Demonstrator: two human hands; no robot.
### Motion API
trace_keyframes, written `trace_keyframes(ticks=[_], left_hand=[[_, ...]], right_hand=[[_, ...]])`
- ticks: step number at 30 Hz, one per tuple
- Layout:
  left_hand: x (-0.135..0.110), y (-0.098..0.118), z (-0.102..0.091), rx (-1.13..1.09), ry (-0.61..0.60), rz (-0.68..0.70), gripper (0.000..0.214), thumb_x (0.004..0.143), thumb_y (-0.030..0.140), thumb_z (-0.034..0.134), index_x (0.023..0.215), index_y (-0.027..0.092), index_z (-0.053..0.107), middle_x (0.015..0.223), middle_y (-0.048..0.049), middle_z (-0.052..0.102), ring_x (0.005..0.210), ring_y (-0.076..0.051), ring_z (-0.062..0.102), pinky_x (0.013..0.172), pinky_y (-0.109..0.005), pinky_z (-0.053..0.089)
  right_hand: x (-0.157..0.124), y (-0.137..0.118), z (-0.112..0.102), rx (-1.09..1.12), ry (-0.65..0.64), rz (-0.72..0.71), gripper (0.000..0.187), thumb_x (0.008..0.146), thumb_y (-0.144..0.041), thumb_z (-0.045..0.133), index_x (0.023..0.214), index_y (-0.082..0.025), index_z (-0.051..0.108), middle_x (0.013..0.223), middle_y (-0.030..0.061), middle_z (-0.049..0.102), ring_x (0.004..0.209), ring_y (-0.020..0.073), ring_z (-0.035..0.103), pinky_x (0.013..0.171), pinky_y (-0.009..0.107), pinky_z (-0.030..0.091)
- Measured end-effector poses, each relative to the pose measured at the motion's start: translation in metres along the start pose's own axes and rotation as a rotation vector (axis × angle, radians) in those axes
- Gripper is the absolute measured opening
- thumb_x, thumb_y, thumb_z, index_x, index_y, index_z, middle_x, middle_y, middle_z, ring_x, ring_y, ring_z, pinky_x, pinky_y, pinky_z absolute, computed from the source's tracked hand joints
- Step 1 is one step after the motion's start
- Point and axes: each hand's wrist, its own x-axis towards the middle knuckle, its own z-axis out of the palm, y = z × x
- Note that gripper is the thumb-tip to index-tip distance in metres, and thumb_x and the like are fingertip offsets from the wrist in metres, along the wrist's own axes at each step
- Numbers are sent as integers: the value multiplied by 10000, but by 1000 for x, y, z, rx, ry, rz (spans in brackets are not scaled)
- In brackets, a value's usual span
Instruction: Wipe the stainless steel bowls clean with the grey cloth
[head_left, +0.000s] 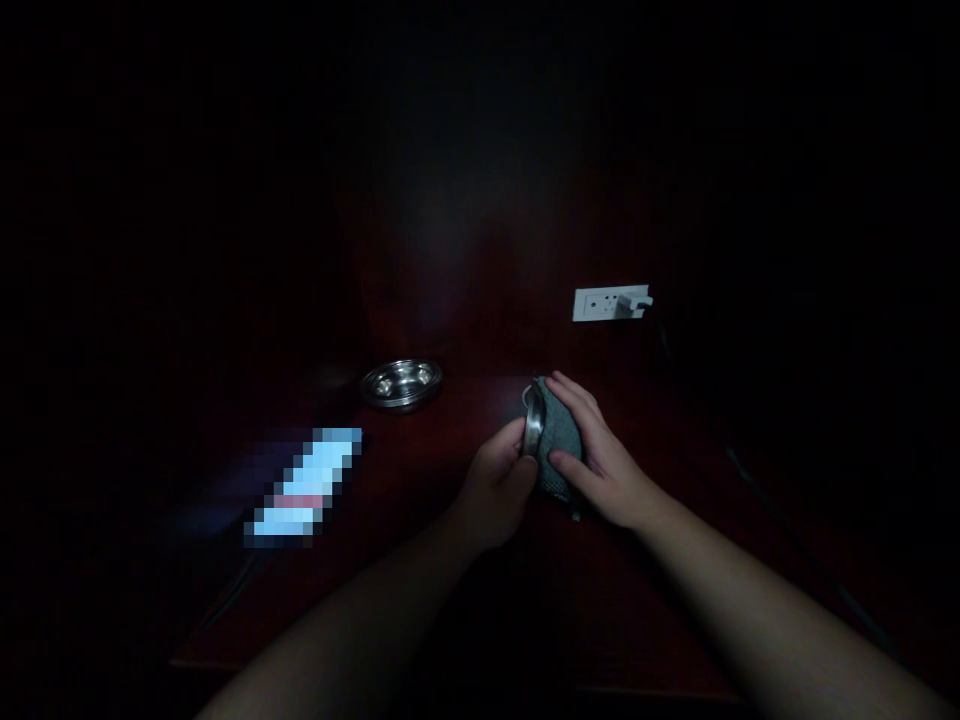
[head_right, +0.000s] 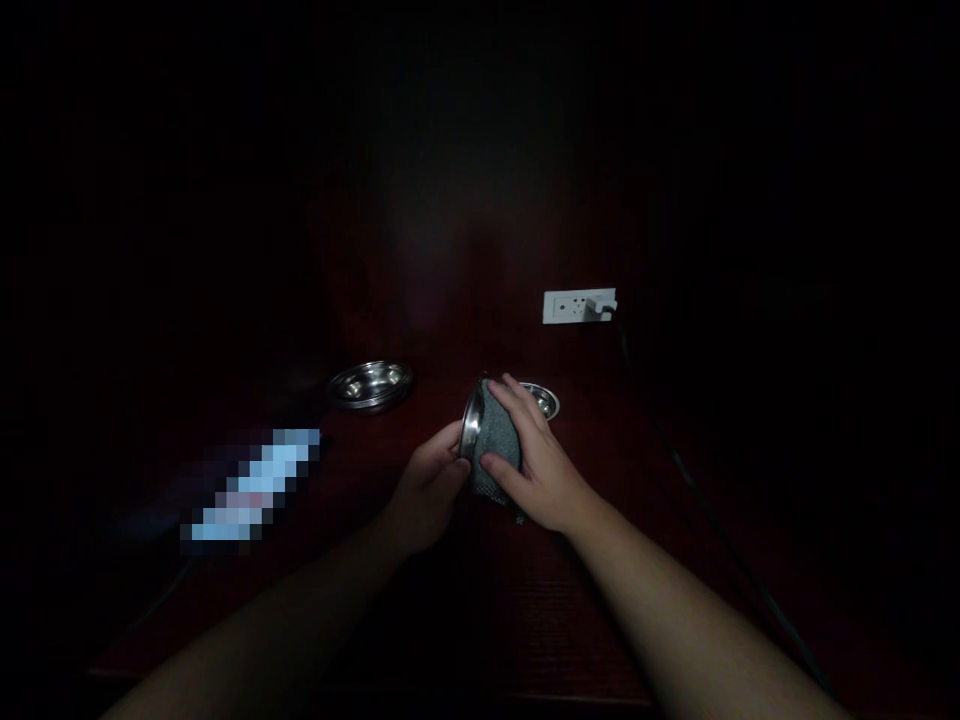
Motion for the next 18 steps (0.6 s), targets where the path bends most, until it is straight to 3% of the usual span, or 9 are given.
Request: trace_keyframes(ticks=[6,12,18], left_hand=[[2,2,-1,-34,-4,-2,290,793,163,479,1068,157,573,893,-44,612,781,-160,541,716,-280,426],[4,5,0,-278,0,-48,422,661,172,573,1080,144,602,924,-60,666,859,-210,592,745,-293,427],[10,5,4,-462,227,-168,453,785,460,552,1081,124,618,950,-97,686,922,-246,615,822,-358,435]], right_hand=[[1,-1,0,-59,-8,-6,789,777,-381,628,1437,-216,229,1518,137,196,1397,308,200,1106,526,248],[1,-2,1,-63,-3,-23,836,740,-374,663,1435,-225,223,1515,143,208,1392,326,209,1095,548,252],[-1,-11,2,-90,-85,-31,897,694,-354,708,1438,-249,219,1530,136,151,1396,343,186,1088,569,242]])
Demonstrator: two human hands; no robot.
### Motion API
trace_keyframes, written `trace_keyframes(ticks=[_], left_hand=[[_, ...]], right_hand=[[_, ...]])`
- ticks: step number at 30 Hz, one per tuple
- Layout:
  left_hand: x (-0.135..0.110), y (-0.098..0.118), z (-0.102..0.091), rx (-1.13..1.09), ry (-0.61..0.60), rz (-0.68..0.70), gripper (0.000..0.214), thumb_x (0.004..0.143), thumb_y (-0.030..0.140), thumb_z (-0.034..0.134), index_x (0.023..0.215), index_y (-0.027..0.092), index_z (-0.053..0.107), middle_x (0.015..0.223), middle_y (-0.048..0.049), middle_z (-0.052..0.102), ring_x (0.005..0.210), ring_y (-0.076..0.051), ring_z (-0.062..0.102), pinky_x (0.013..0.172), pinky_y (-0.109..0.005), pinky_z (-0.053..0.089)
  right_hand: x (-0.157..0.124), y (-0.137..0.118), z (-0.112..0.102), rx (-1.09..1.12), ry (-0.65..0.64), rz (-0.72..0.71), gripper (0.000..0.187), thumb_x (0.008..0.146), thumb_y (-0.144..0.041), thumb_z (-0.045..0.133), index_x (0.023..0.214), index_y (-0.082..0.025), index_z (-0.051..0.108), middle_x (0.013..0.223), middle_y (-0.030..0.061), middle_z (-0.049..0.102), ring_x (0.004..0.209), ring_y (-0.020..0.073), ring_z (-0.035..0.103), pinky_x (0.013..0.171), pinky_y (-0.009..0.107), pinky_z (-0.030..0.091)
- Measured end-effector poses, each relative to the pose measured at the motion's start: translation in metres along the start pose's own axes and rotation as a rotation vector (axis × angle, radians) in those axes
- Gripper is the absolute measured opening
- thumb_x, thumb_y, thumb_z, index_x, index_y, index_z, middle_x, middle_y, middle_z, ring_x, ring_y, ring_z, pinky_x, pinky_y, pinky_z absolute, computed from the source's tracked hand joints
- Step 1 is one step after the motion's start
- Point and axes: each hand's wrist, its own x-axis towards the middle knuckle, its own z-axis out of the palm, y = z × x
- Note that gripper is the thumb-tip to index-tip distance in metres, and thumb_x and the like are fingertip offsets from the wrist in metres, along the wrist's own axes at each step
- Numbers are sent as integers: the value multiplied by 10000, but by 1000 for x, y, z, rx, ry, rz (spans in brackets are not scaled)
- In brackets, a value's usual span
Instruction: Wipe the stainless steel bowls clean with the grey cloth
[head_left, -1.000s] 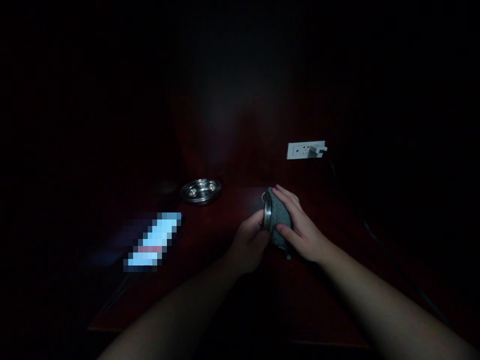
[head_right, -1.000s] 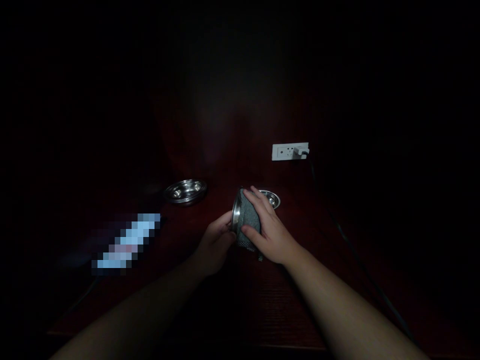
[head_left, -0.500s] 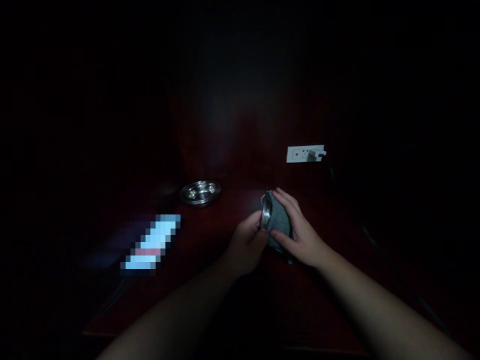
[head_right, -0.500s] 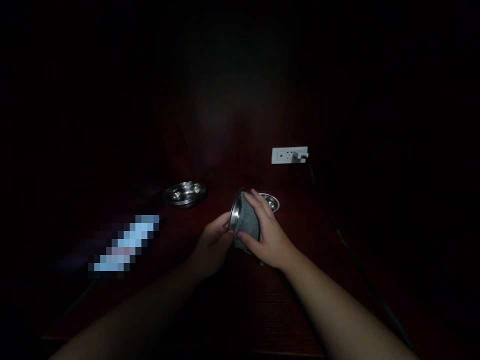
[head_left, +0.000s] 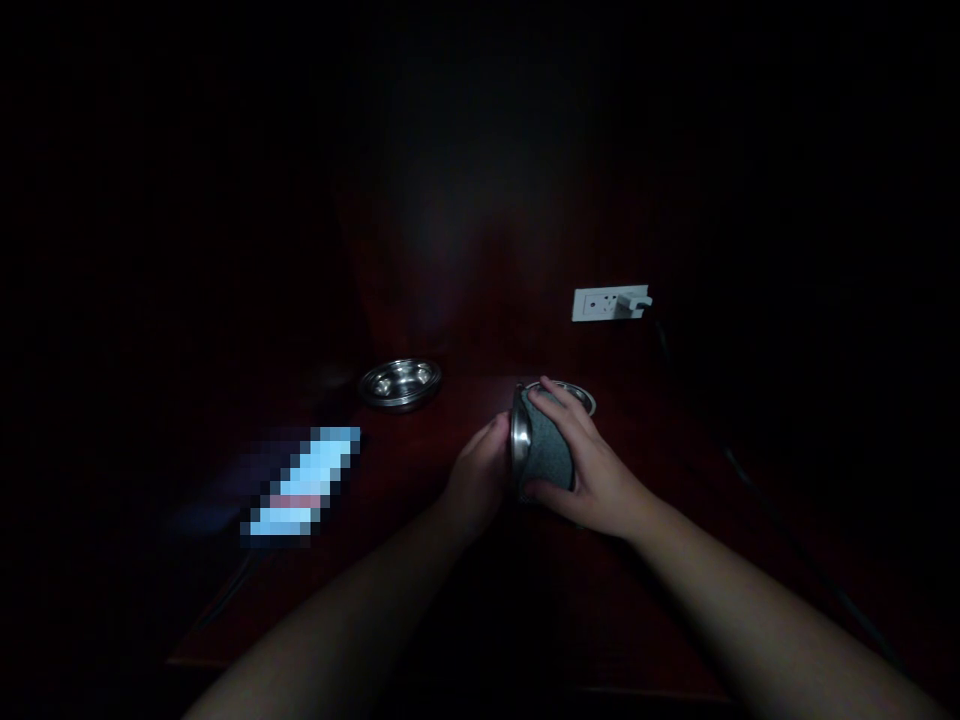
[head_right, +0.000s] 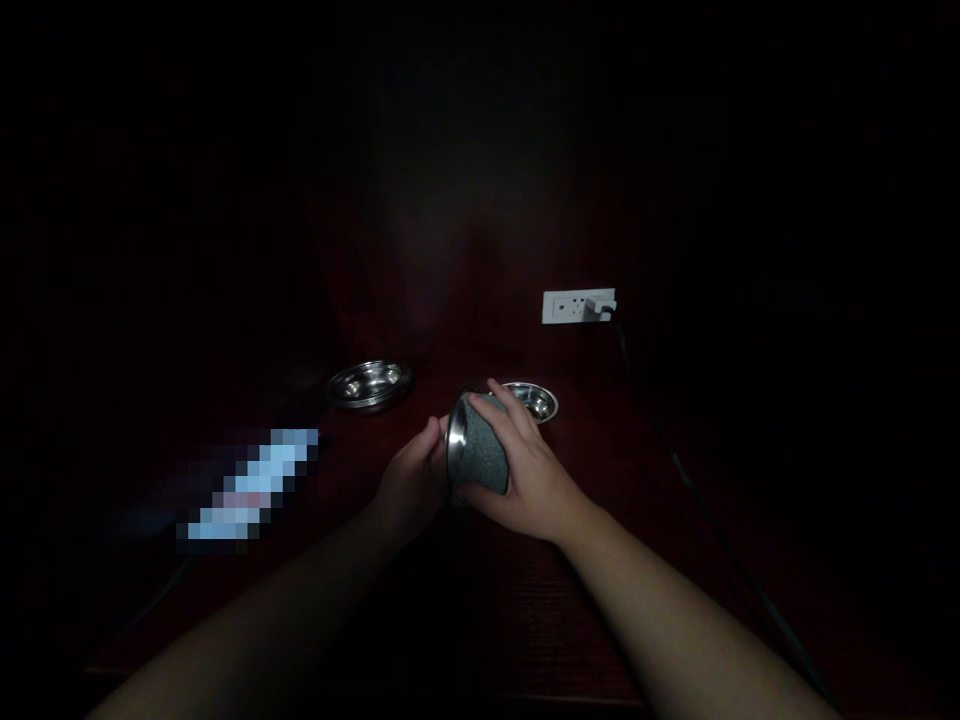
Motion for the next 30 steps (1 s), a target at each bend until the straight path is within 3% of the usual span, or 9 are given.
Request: trace_keyframes(ticks=[4,10,17,23,30], left_hand=[[0,0,2,26,146,-75,468,784,504,571,1033,113,640,907,-94,696,879,-230,629,826,-353,434],[-5,4,4,-28,-75,-80,434,836,380,561,1223,184,557,1073,-80,666,971,-212,610,874,-337,424],[-3,5,4,-10,-277,-55,484,826,306,579,1278,157,491,1160,-140,606,1032,-242,581,868,-345,433],[-1,4,-1,12,-286,-88,434,800,299,600,1205,157,535,1120,-124,610,975,-221,588,814,-318,442],[-4,-3,-4,51,-287,-102,304,826,347,582,1060,152,588,946,-83,638,798,-147,594,740,-282,440]], right_hand=[[-2,-3,0,2,-27,-14,903,707,-412,693,1448,-234,209,1538,130,114,1404,345,152,1097,562,228],[-3,-4,2,125,57,-18,509,942,-384,309,1435,-262,279,1547,53,139,1415,270,150,1134,522,177],[-1,1,7,76,91,-41,583,922,-331,406,1462,-283,191,1539,57,180,1412,274,169,1129,536,207],[-2,2,5,85,88,-43,585,922,-330,392,1465,-259,187,1547,52,164,1418,272,146,1139,530,191],[-1,0,7,135,180,-51,539,935,-392,360,1448,-267,253,1519,44,263,1396,264,231,1141,513,214]])
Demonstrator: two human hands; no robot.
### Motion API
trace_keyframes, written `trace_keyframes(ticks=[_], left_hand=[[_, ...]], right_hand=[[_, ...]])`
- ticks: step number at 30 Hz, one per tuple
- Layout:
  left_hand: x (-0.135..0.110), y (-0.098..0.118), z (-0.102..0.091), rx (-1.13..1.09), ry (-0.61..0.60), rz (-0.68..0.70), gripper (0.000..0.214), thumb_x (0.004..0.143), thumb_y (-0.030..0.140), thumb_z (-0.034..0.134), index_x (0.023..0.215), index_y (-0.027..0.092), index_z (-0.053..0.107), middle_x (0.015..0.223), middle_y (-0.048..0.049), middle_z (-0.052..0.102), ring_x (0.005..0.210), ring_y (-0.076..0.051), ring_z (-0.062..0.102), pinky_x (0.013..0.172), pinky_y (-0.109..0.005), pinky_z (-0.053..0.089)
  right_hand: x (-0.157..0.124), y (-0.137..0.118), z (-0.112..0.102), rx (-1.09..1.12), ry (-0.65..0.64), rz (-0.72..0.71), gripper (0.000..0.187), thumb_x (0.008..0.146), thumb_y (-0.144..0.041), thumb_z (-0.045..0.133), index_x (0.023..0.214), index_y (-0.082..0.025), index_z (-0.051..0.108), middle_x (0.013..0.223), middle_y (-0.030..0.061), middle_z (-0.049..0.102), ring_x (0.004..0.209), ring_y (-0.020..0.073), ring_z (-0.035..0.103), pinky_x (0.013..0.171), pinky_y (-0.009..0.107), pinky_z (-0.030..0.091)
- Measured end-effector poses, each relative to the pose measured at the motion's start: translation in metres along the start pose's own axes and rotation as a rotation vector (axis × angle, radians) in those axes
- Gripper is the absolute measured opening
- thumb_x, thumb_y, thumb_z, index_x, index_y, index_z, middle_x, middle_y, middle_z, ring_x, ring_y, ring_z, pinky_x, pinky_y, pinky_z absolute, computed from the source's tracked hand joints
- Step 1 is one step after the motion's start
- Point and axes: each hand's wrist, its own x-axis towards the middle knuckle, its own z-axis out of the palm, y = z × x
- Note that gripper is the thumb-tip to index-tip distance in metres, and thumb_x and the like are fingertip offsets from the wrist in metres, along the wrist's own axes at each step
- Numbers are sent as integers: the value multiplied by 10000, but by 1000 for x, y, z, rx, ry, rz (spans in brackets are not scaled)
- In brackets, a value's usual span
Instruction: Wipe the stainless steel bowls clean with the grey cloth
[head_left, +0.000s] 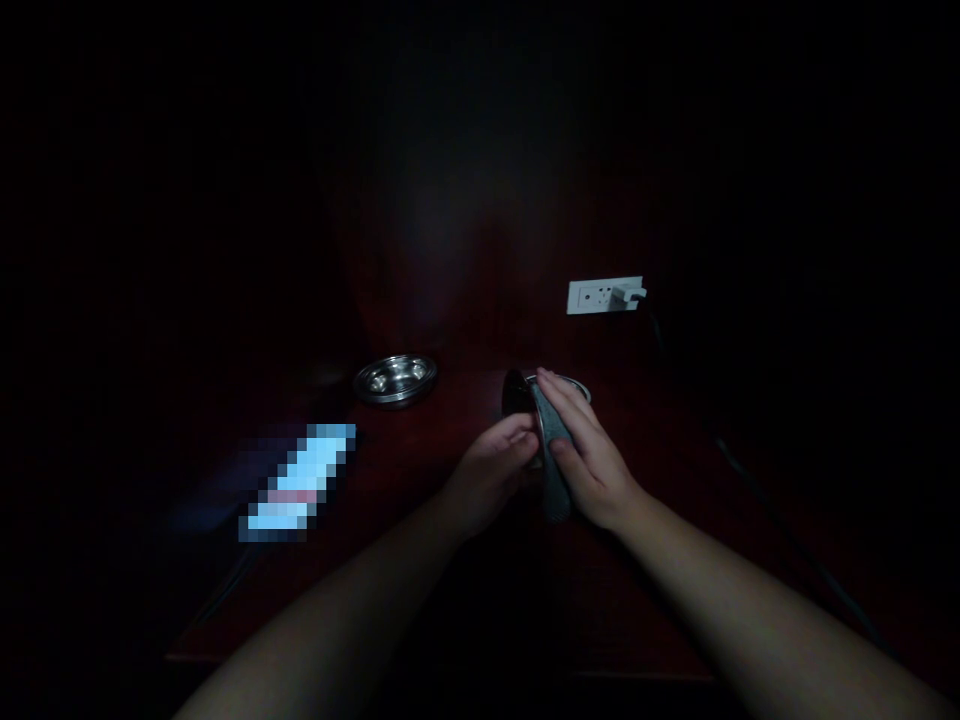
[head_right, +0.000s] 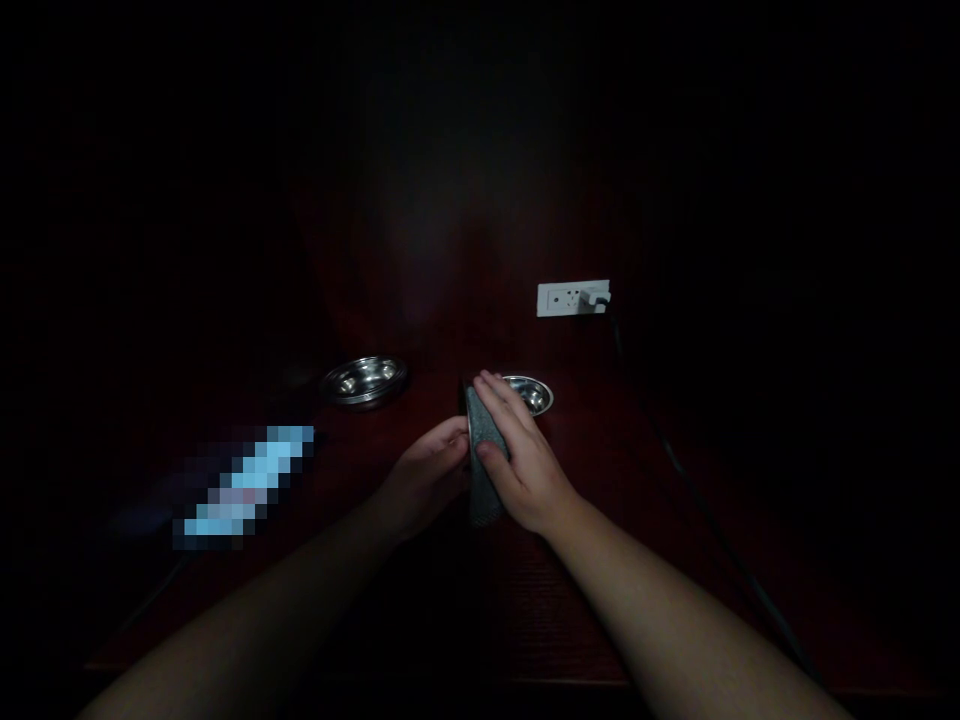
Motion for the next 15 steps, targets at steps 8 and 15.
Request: trace_keyframes(ticks=[8,15], left_hand=[[-1,-4,-2,16,0,-34,331,765,382,657,987,146,587,842,-47,620,734,-126,580,712,-265,425],[-2,-5,5,-66,-11,-51,333,771,384,649,998,153,573,877,-64,608,754,-143,582,738,-297,431]], right_hand=[[1,-1,1,-7,35,-1,525,926,-394,388,1430,-276,297,1493,57,313,1377,270,277,1124,527,250],[1,-1,2,-5,87,1,501,915,-396,407,1399,-273,362,1458,70,367,1346,279,332,1107,532,278]])
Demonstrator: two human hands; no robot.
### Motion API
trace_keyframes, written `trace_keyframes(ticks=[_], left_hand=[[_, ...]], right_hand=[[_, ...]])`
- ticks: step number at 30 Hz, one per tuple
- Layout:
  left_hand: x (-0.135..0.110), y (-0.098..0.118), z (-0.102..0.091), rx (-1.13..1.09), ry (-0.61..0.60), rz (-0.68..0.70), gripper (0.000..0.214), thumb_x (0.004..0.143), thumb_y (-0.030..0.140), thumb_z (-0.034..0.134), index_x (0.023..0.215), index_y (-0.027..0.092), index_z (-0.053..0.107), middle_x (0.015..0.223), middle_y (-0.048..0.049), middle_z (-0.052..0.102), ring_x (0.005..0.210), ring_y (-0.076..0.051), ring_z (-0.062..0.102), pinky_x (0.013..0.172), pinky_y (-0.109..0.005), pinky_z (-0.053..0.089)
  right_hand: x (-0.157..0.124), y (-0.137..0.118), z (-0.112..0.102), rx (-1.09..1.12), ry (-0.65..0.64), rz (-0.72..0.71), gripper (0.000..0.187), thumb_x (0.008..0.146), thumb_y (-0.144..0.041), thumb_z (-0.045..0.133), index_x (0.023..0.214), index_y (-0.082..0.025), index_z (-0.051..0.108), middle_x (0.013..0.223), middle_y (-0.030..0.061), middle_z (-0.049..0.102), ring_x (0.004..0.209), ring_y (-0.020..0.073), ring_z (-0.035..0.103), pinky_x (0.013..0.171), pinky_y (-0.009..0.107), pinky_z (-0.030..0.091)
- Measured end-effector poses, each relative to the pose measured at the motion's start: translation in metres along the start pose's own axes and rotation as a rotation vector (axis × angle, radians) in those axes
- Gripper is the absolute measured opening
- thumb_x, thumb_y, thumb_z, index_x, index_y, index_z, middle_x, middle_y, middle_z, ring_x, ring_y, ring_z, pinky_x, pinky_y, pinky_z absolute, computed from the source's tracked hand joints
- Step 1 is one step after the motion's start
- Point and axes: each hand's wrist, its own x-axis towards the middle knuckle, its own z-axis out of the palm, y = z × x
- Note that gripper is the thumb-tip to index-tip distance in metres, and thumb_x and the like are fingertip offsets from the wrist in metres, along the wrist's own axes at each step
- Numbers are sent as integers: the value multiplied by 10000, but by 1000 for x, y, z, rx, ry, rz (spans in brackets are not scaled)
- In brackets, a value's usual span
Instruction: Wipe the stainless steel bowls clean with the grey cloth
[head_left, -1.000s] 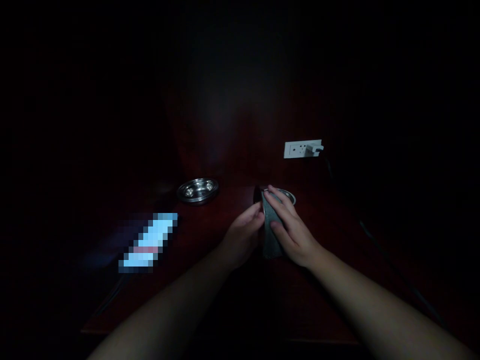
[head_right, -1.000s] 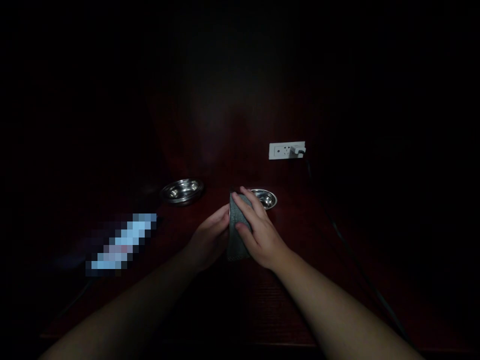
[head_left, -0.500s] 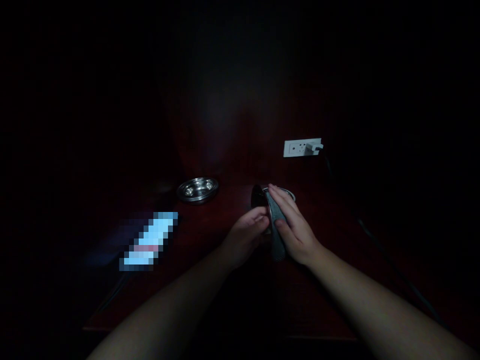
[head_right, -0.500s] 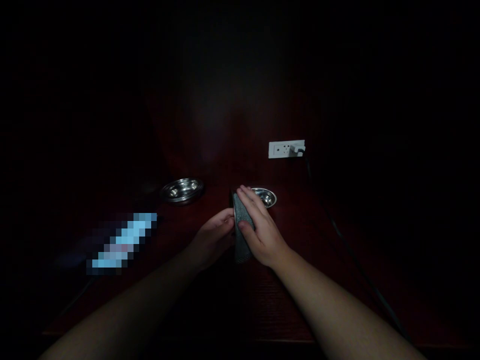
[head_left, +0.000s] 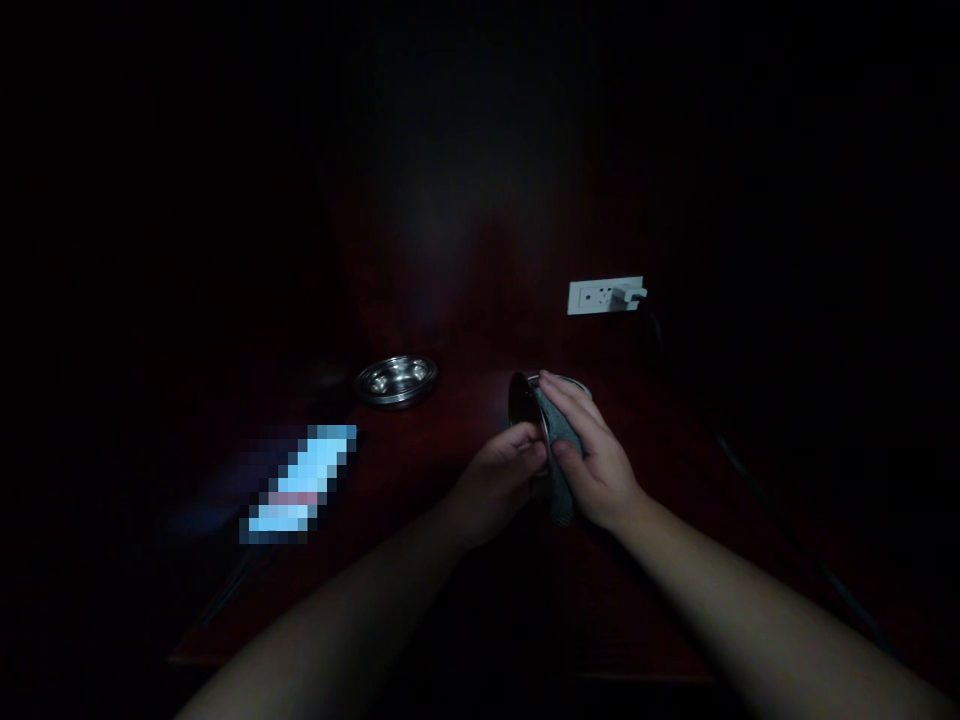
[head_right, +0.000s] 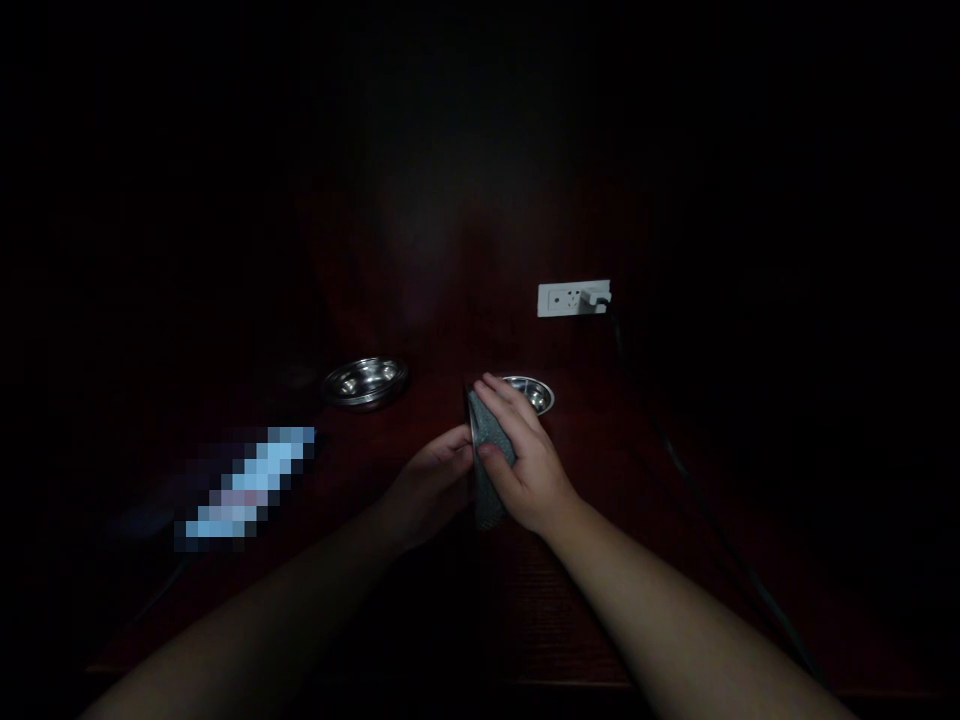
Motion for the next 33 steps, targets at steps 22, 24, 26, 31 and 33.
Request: trace_keyframes(ticks=[22,24,26,31,33], left_hand=[[5,5,12,-76,285,63,273,771,211,610,1035,148,639,1021,-84,673,918,-189,614,855,-323,436],[6,6,11,-96,303,82,277,758,182,606,1031,150,640,1029,-83,674,940,-196,613,875,-334,435],[7,6,10,-106,306,107,308,752,159,594,1059,153,627,1043,-88,673,953,-203,615,889,-349,432],[11,5,3,-76,287,130,353,740,125,585,1093,138,602,1013,-104,679,920,-215,628,875,-376,442],[12,6,-1,-96,306,157,353,720,95,575,1071,127,606,988,-104,682,926,-225,630,883,-391,445]], right_hand=[[8,2,-14,-100,-158,20,709,743,-394,680,1343,-225,342,1532,139,184,1399,330,196,1094,568,233],[11,2,-19,-211,-178,54,687,740,-439,676,1341,-237,411,1513,130,210,1378,355,231,1075,573,259],[12,2,-21,-282,-202,92,697,746,-461,665,1363,-251,419,1418,137,337,1302,348,354,1037,543,333],[12,2,-19,-191,-323,118,727,806,-364,612,1443,-291,269,1298,98,458,1193,284,466,1005,471,403],[10,3,-16,-121,-328,93,704,815,-327,601,1439,-299,275,1370,90,408,1249,289,421,1039,479,369]])
